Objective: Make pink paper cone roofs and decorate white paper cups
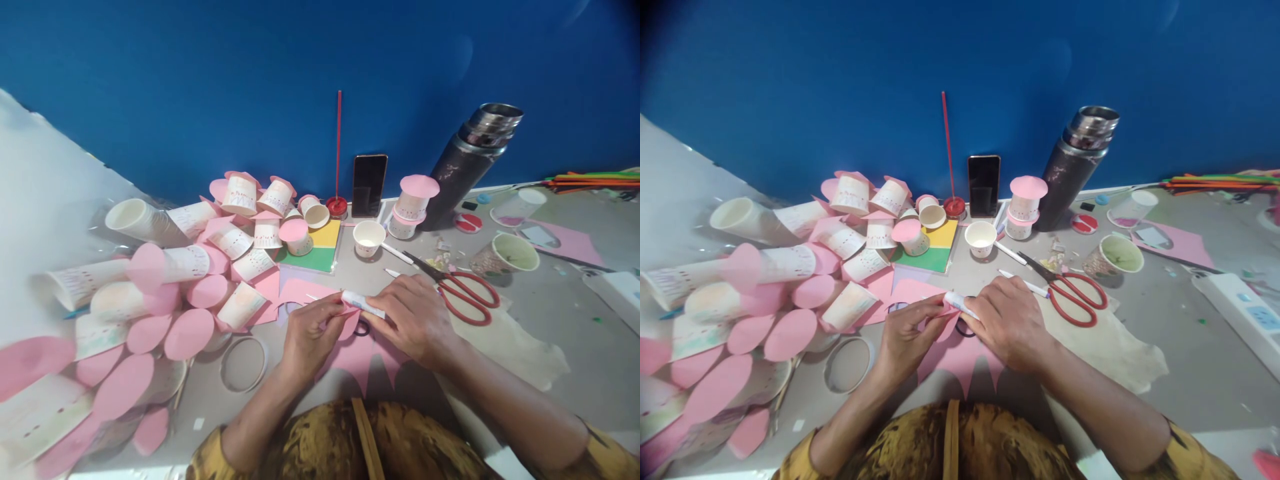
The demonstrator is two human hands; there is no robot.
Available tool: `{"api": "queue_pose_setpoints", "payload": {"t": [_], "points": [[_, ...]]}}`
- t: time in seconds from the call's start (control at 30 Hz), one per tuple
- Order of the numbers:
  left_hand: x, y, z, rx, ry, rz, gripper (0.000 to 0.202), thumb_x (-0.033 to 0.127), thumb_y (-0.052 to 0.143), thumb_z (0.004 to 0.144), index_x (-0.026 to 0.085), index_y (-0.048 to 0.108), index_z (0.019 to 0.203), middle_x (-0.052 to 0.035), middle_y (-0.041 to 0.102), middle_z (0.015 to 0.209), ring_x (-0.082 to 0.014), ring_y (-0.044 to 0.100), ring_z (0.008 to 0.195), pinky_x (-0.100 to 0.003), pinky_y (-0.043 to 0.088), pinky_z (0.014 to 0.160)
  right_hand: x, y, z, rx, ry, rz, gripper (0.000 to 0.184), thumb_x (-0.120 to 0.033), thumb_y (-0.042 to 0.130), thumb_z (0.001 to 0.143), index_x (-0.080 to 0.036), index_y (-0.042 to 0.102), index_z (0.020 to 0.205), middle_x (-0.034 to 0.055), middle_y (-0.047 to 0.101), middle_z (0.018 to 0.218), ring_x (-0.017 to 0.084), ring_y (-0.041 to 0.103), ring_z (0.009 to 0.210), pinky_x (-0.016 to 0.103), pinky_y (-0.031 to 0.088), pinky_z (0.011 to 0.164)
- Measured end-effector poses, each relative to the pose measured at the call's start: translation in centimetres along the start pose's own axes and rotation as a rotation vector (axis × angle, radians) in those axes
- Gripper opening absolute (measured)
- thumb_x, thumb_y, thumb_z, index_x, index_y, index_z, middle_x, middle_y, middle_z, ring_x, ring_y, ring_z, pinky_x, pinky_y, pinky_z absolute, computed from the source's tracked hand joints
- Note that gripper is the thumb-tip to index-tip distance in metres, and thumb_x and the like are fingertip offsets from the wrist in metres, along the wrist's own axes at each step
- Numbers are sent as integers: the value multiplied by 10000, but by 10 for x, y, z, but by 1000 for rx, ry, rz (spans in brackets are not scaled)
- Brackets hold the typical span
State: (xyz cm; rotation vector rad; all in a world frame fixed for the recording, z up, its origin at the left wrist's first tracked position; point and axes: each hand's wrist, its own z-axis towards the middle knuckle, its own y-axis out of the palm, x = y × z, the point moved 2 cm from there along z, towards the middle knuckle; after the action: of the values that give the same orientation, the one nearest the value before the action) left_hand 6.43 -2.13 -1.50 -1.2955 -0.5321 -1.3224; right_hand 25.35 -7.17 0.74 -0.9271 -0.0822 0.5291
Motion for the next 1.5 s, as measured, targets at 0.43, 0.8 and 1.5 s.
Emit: {"api": "queue_pose_setpoints", "payload": {"t": [0.43, 0.8, 1.5], "points": [[3, -6, 6, 49, -533, -352, 254, 300, 811, 643, 165, 625, 535, 45, 536, 510, -74, 427, 498, -206, 346, 488, 36, 24, -3, -28, 1110, 1621, 435, -411, 860, 710, -230, 616, 1021, 22, 684, 873, 162, 605, 676, 289, 477, 568], [5, 3, 3, -62, -619, -372, 269, 328, 810, 615, 148, 622, 546, 52, 462, 500, -61, 341, 501, -202, 236, 474, 8, 34, -6, -280, 1008, 1310, 361, -343, 913, 591, -165, 744, 856, -33, 605, 649, 119, 515, 599, 250, 415, 573], [3, 5, 0, -72, -641, -289, 241, 307, 771, 617, 150, 612, 528, 50, 461, 499, -67, 362, 501, -212, 239, 482, 10, 29, -5, -262, 837, 973, 139, -293, 775, 693, -167, 781, 751, 19, 720, 691, 157, 599, 643, 255, 443, 586]]}}
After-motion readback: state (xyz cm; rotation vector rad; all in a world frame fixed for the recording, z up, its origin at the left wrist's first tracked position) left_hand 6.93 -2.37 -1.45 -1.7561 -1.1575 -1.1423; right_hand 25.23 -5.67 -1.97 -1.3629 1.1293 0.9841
